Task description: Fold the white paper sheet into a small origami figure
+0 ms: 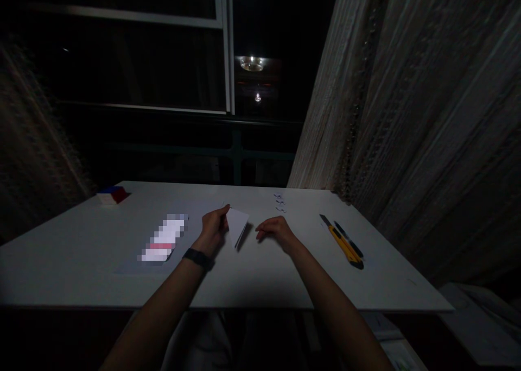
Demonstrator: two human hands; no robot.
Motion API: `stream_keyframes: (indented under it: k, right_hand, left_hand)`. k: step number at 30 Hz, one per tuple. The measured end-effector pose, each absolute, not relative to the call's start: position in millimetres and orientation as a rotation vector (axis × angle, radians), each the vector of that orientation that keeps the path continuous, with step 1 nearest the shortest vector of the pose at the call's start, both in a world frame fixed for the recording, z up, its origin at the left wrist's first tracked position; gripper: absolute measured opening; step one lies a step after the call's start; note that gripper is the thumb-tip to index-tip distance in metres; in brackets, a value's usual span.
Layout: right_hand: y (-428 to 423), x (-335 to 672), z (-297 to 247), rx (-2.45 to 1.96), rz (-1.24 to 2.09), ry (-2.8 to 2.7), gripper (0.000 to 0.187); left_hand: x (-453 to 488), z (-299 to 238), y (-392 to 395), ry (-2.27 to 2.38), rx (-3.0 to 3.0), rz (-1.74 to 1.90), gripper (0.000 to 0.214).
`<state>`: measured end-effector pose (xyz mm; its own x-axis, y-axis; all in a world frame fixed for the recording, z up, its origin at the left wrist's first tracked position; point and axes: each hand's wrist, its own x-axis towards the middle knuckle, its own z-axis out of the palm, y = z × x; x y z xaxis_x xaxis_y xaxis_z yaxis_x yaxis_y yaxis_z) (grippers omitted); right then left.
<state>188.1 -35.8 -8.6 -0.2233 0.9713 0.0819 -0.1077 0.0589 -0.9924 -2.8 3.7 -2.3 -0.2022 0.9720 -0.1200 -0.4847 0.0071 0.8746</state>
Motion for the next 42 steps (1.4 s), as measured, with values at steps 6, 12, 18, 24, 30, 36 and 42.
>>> stream_keyframes:
  k: [6,12,18,24,30,36,42]
  right_hand:
    - [-29.8,177.6,-19.9,-0.982,1.358,-1.230,0.037]
    - [-23.0,178.0,-22.1,-1.084,1.138,-0.995,0.034]
    - [-24.8,195.2,-15.8,-1.091,1.149,-1.049,0.026]
    - [-34.1,186.3,-12.9,-1.031,1.318,-1.305,0.020]
    - [-35.3,188.0,-8.9,-1.050,1.335,-1.282,0.015]
    - [-37.4,202.1,-4.1,-1.058,1.402,-1.364,0.019]
    - [-33.2,226.8,-4.1,-1.078,1.427,-1.369,0.021]
  left_hand:
    - [4.2,-3.9,-2.5,0.897,0.710,1.453,0.031]
    - [10.5,-5.1,-6.9,0.790,0.833,1.304,0.028]
    - [12.0,-10.6,-6.2,0.832,1.157,1.107,0.034]
    - [19.7,-14.0,-8.5,0.947,1.476,1.035,0.030]
    - [17.9,-10.8,-7.8,1.014,1.310,1.105,0.025]
    - [9.6,-8.8,-2.1,1.039,1.150,1.205,0.027]
    - [2.9,-13.3,5.0,1.119,1.143,1.297,0.028]
